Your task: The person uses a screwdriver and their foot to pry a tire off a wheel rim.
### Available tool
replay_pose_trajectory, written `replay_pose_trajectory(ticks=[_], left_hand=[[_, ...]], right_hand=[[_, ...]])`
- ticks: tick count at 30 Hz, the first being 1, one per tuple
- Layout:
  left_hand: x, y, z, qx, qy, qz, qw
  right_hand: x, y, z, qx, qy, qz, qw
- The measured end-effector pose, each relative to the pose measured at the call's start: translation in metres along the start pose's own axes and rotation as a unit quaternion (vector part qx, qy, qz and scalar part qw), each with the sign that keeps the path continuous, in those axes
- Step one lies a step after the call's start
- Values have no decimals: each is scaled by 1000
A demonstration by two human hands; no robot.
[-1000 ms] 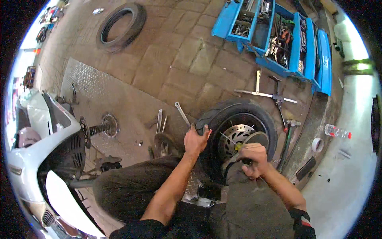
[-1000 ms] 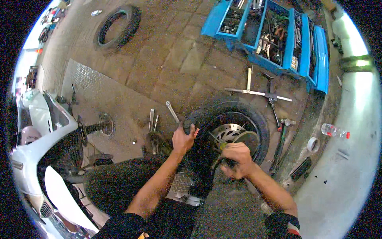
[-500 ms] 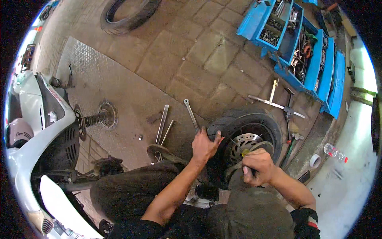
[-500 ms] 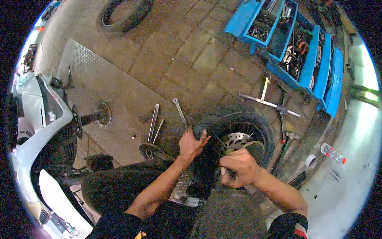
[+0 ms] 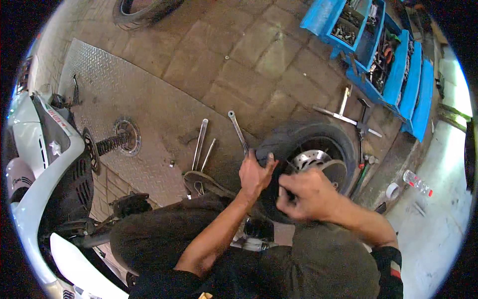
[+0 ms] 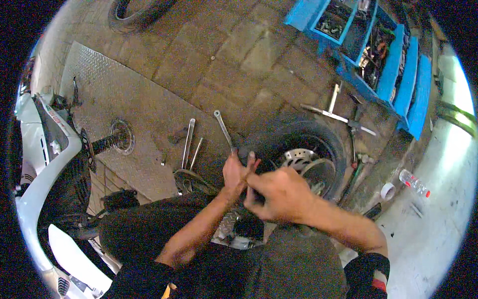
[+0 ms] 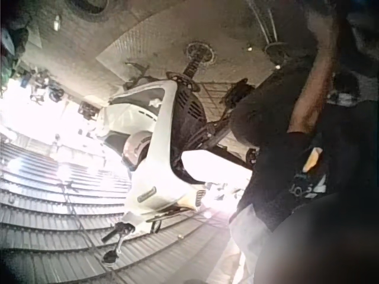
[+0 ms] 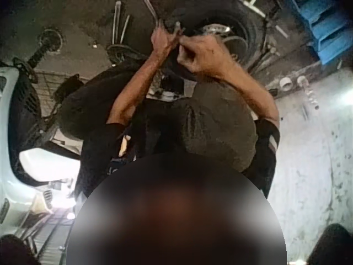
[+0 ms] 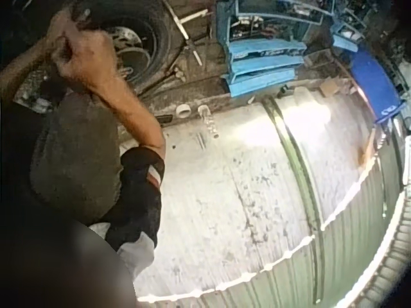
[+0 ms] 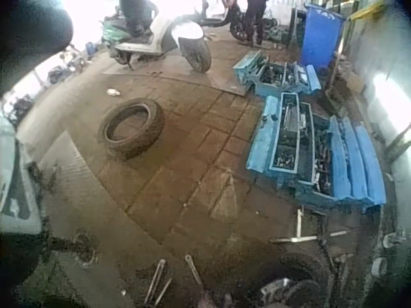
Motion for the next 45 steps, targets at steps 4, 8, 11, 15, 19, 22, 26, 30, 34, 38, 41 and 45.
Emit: replay_pose_trajectory(ticks=[4, 8, 11, 15, 19, 22, 26, 30, 34, 38, 41, 45], left_hand=[[5, -5, 23, 11, 11, -9, 1000], [6, 10, 9, -8, 27, -9, 1000], [1, 15, -2, -4, 16, -8, 1000], [0, 21, -7, -21, -7, -27, 999], [5, 22, -2, -12, -9, -29, 999], [5, 23, -3, -13, -13, -35, 999], [6, 22, -9, -6, -25, -29, 999], [3, 27, -11, 14, -25, -8, 1000], [2, 31, -4, 19, -30, -27, 999], [2, 23, -4, 33, -29, -5, 999], [3, 22, 1, 28, -25, -9, 999], [7, 24, -8, 40, -23, -16, 999]], right_hand=[[-7, -5, -8, -48, -11, -9, 999], [62, 20, -134, -153, -173, -92, 969], [110, 11, -219, -259, -298, -298, 869], [110, 1, -239, -291, -328, -293, 849], [115, -25, -275, -176, -375, -215, 885], [103, -22, -257, -172, -341, -155, 911], [100, -12, -224, -137, -317, -121, 931], [105, -9, -212, -99, -304, -166, 933], [111, -13, -185, -70, -326, -175, 926], [120, -16, -182, 87, -227, -174, 954], [131, -28, -213, 136, -211, -131, 959], [184, -11, -218, -12, -360, -202, 911]])
Point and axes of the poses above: each hand's wrist, its own x-axis away from the middle knuckle, its own y-axis out of the back of the hand, z = x × y, the point moved 8 cm from there along -x, towards the middle knuckle, and after that the axes turned 14 degrees about -y, right-handed, at the moved point
